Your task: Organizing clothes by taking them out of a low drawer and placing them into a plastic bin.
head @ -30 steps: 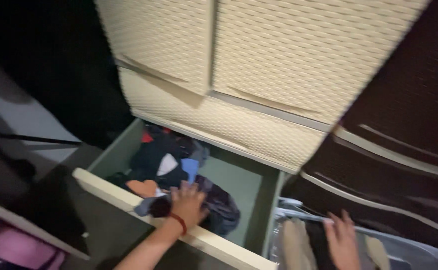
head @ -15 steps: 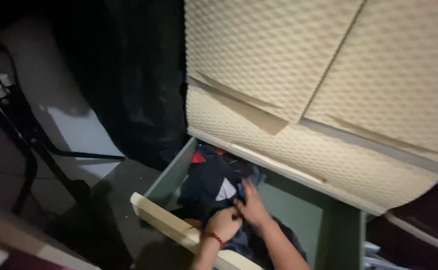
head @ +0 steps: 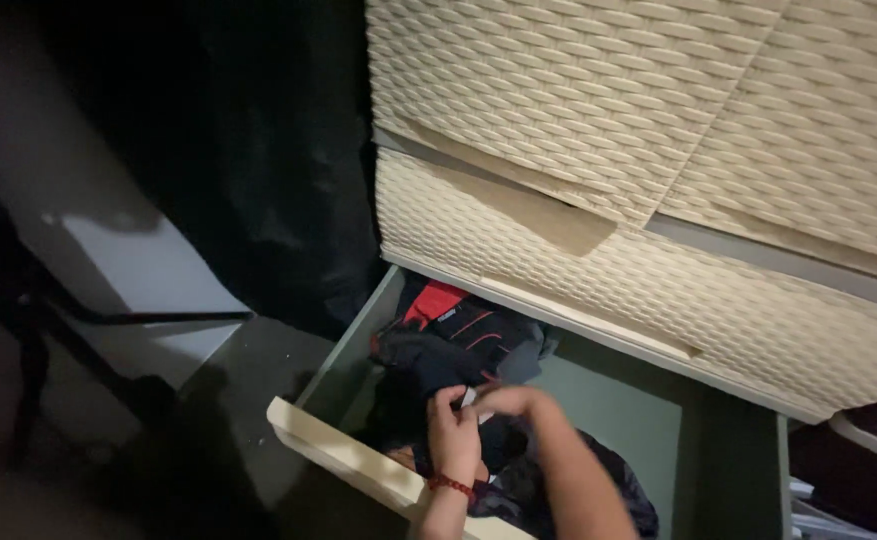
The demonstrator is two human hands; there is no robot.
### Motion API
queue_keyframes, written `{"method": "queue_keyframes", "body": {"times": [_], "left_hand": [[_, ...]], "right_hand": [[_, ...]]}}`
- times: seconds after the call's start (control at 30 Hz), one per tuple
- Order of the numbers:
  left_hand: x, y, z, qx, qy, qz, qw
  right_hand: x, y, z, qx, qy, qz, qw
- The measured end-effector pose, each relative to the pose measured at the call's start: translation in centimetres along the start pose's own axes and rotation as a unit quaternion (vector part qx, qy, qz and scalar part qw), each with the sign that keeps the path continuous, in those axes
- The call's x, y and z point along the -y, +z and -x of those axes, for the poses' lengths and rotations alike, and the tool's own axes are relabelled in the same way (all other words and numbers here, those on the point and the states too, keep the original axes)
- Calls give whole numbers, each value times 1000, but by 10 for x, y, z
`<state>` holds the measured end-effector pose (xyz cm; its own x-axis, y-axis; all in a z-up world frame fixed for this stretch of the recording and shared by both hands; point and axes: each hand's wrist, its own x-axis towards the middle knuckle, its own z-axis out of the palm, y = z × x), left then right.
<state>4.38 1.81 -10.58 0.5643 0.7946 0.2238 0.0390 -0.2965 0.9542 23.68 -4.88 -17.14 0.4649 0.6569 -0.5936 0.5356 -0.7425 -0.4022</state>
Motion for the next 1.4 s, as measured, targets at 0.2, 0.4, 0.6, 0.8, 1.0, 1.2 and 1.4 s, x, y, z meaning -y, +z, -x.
{"method": "queue_keyframes", "body": {"times": [0.2,0.4,0.6,0.8,1.0,1.2,1.4], "left_hand": [[23,14,-3,20,-112,52,992],[34,21,-2,13,-102,18,995],[90,42,-15,24,-145,122,982],[53,23,-33,68,-396,316,859],[6,17,-4,307,-330,298,841],[-21,-14,52,289,-443,379,759],[-60,-98,77,288,-382,464,746]], "right_hand": [[-14,-62,49,-526,189,-280,781],[3,-67,58,-474,79,-336,810],[-65,27,51,-378,50,-314,869],[4,39,191,-494,-33,-26,869],[108,20,367,-485,31,76,871],[132,55,459,-427,-47,81,899],[44,102,412,-449,-236,-89,857]]}}
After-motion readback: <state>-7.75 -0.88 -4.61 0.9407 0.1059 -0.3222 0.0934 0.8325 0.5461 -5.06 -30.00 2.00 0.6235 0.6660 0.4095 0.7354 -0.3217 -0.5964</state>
